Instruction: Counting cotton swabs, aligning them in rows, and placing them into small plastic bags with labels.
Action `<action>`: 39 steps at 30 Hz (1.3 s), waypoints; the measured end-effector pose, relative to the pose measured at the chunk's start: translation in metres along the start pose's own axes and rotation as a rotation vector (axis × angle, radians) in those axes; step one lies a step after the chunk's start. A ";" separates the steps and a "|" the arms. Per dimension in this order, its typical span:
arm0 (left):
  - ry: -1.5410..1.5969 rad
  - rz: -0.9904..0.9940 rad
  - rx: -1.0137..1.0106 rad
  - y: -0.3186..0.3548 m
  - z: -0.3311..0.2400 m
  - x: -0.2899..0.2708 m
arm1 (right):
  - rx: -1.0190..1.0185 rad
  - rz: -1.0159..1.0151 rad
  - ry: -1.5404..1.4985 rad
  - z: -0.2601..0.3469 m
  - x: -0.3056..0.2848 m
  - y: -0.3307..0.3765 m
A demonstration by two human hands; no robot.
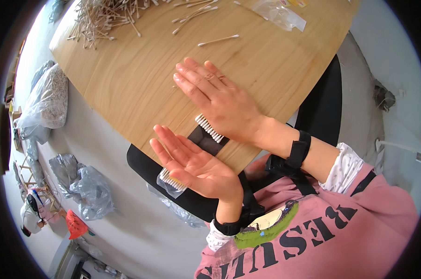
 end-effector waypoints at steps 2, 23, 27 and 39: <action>0.023 -0.018 -0.024 0.000 0.002 0.001 | -0.026 0.008 -0.020 0.010 0.005 -0.006; -0.072 0.207 0.026 -0.013 -0.002 0.020 | -0.112 -0.079 -0.006 0.027 0.009 -0.010; -0.455 -0.024 0.218 -0.024 -0.053 -0.028 | -0.169 -0.060 0.060 0.027 0.006 -0.010; -0.986 -0.090 -0.121 -0.039 -0.006 -0.092 | -0.197 -0.049 -0.069 0.051 0.021 0.000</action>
Point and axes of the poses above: each hand's wrist, its own y-axis away from the middle knuckle, its own x-axis out of the palm, z = x × y, the point moved 9 cm from there along -y, towards the middle knuckle, and after that the axes turned 3 degrees about -y, right-handed, at the moved point
